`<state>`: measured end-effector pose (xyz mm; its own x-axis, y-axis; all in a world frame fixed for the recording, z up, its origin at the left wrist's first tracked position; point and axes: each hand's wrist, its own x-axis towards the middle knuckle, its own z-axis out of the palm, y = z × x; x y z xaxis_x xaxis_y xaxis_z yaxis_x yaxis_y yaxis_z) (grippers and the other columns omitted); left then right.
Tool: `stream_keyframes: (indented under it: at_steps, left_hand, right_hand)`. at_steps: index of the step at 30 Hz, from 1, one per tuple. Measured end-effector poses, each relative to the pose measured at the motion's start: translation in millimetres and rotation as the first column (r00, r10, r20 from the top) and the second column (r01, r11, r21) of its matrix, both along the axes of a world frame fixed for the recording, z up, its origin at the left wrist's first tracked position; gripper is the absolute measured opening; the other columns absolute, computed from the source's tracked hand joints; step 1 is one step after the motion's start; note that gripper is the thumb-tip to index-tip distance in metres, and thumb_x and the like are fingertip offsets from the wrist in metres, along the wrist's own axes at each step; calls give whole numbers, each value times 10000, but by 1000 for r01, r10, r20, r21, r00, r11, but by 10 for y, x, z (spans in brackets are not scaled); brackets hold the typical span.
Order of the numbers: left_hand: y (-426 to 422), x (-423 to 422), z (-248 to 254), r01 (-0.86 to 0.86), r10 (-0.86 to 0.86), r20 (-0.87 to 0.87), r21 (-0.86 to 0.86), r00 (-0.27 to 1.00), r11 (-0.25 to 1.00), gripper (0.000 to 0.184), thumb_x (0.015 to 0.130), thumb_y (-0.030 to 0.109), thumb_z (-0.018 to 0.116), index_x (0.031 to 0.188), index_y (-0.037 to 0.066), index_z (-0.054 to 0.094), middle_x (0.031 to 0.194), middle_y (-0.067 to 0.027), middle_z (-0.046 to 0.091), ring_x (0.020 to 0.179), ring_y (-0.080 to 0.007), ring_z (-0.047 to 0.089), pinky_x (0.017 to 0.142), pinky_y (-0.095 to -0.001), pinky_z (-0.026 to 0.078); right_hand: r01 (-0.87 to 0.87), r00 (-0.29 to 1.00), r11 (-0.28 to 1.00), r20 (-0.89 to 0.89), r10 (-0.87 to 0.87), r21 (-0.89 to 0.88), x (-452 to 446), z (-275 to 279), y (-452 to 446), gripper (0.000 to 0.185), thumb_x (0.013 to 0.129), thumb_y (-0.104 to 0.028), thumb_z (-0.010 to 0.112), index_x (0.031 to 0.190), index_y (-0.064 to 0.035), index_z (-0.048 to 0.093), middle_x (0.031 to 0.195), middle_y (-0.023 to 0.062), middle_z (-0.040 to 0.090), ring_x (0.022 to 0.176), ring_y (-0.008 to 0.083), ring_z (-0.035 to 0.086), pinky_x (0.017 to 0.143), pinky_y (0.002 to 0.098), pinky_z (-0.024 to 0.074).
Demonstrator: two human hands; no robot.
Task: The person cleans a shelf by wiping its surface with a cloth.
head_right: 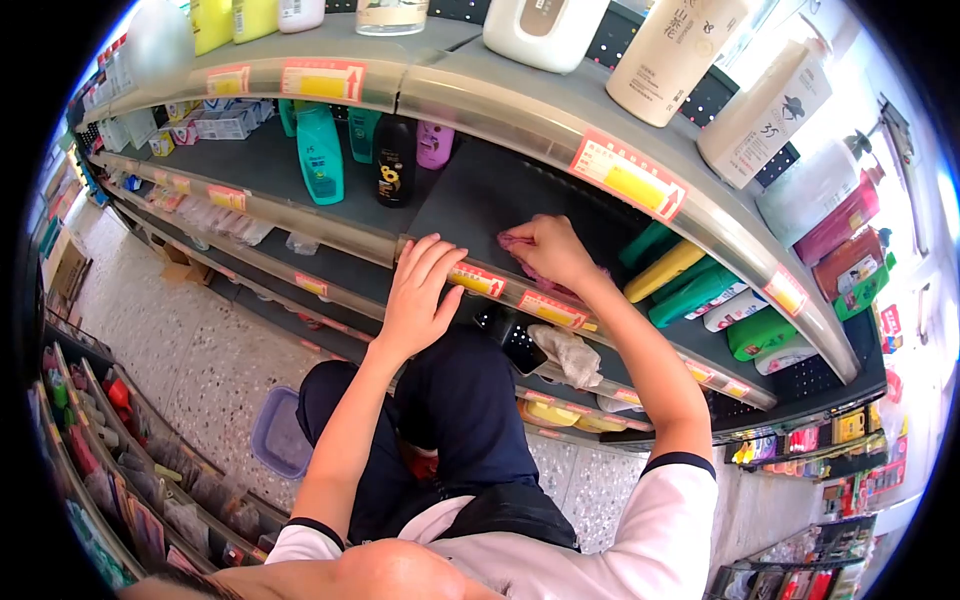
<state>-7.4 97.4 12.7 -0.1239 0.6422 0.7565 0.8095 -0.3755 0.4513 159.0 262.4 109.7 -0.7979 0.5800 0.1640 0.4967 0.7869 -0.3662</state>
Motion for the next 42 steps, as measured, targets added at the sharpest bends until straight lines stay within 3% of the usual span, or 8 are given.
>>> stream_keyframes:
  at_steps: [7,10,17,20,26,29,33,42]
  left_hand:
    - [-33,7,9,-5,5,-9,15,1000,1000,495,830,93,678,1307,44,556,1322,-144,546,1339,-366,448,1160,-517,296]
    - [-42,0,15,-8,9,-10,15,1000,1000,492,831,93,675,1305,42,556,1321,-143,547,1339,-368,447,1160,-517,295]
    - [-35,5,21,-5,5,-1,28,1000,1000,491,825,81,672,1301,40,558,1309,-143,552,1334,-367,451,1158,-518,300]
    - [-23,10,12,-10,10,-1,30,1000,999,491,821,80,674,1298,42,562,1304,-143,554,1331,-366,453,1157,-520,303]
    - [-7,15,8,-27,27,-16,21,999,999,495,814,82,680,1294,44,564,1308,-127,555,1332,-342,457,1168,-512,293]
    - [2,-1,5,-25,25,-15,16,1000,1000,494,816,84,678,1296,47,565,1305,-131,556,1333,-348,454,1166,-517,293]
    - [-1,8,12,-16,16,-5,7,1000,1000,487,826,92,672,1300,48,568,1302,-137,557,1337,-359,451,1165,-525,292]
    - [28,9,-20,-19,19,11,-5,1000,1000,481,826,97,676,1295,53,578,1304,-130,560,1335,-354,452,1162,-536,289]
  right_hand:
    - [41,995,999,88,-41,6,248,76,-43,219,853,-187,709,1006,-41,766,755,193,708,740,328,721,709,390,564]
    - [21,1000,992,7,-22,124,412,57,61,244,861,-214,708,991,-13,755,784,212,705,776,336,725,719,402,561]
    - [342,918,927,-266,-294,153,809,60,450,282,886,-222,674,1075,-14,691,917,251,702,883,419,693,782,430,548]
    - [320,942,923,-171,-287,213,740,278,234,283,886,-223,680,1074,-12,695,942,249,706,905,408,697,806,433,545]
    - [223,945,975,-245,-218,-5,737,-51,547,303,876,-221,697,1094,-10,696,972,221,715,923,379,700,799,402,552]
    - [286,936,952,-243,-254,108,658,-113,452,279,884,-223,692,1093,-39,708,975,183,719,921,360,699,793,396,557]
    - [100,994,958,-61,-86,268,579,-104,231,231,897,-261,679,1064,-111,735,1031,95,710,899,345,694,786,432,565]
    - [69,997,968,-52,-58,240,546,-182,137,216,869,-170,683,1070,-114,739,1072,72,697,922,339,683,800,431,563]
